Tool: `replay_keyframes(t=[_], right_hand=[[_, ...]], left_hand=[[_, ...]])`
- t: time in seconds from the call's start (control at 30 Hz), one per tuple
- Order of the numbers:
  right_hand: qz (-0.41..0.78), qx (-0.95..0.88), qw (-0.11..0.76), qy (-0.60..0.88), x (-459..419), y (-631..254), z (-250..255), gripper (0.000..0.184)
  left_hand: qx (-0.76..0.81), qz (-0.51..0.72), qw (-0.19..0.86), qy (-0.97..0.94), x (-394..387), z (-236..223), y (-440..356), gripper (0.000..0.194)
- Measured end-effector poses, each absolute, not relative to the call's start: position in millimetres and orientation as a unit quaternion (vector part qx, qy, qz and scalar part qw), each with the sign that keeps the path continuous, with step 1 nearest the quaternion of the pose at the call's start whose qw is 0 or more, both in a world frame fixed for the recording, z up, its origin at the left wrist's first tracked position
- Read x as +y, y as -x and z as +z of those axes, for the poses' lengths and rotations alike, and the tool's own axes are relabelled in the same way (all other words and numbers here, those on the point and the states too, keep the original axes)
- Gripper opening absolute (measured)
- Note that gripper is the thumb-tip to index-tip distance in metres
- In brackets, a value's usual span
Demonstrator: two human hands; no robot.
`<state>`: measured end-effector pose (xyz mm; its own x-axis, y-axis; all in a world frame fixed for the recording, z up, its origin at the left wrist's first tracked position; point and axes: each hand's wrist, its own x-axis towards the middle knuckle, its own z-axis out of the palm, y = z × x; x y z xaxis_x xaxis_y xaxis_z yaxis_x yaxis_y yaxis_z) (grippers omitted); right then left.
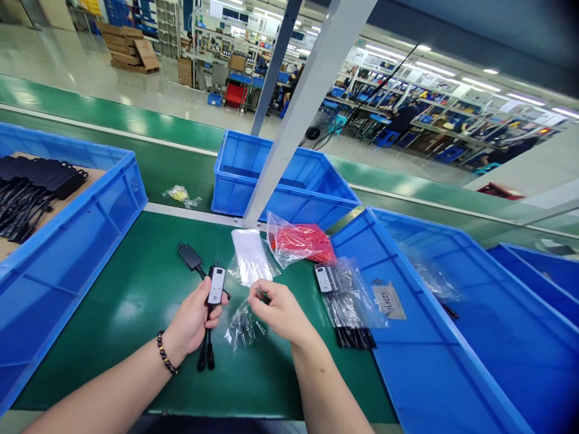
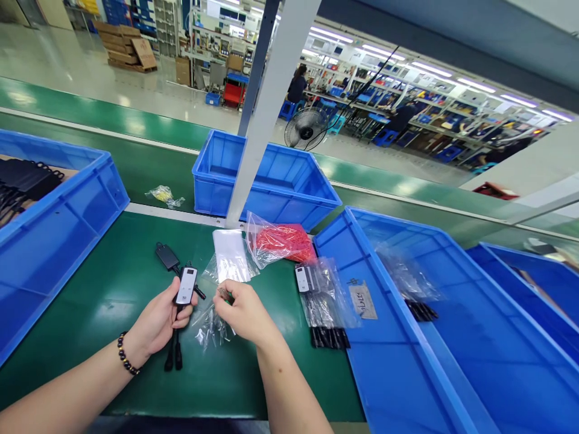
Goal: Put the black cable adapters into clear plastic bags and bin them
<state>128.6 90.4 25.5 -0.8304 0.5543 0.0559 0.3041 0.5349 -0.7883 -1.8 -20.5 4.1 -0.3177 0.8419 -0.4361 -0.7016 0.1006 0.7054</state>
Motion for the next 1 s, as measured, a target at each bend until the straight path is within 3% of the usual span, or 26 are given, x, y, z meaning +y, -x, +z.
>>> replay_keyframes(t=[0.1, 0.2, 0.27, 0.33, 0.5, 0.73, 1.0], right_hand=[[0.249, -0.925, 0.053, 0.282, 95, -123, 5, 0.011], [0.158, -0.936, 0.024, 0.313, 99, -123, -5, 0.005], [0.153, -0.928, 0.032, 0.337, 105, -131, -4, 0.010], [0.149, -0.917, 0.027, 0.368, 111, -145, -2, 0.016], [0.072, -0.916, -0.029, 0.394, 116, -174, -10, 0.012], [-0.010, -0.952, 0.092, 0.293, 108, -135, -2, 0.007], [-0.037, -0.971, 0.016, 0.235, 107, -99, -26, 0.014]], left_hand=[[0.466, 0.686, 0.556, -0.054, -19, 5, 9, 0.036], [0.440, 0.699, 0.562, -0.054, -21, 8, 14, 0.032], [0.430, 0.698, 0.567, -0.075, -23, 10, 16, 0.027], [0.432, 0.695, 0.567, -0.099, -24, 12, 16, 0.037], [0.453, 0.682, 0.565, -0.102, -26, 16, 14, 0.039], [0.457, 0.673, 0.574, -0.096, -26, 12, 16, 0.031], [0.465, 0.666, 0.575, -0.099, -27, 10, 17, 0.028]])
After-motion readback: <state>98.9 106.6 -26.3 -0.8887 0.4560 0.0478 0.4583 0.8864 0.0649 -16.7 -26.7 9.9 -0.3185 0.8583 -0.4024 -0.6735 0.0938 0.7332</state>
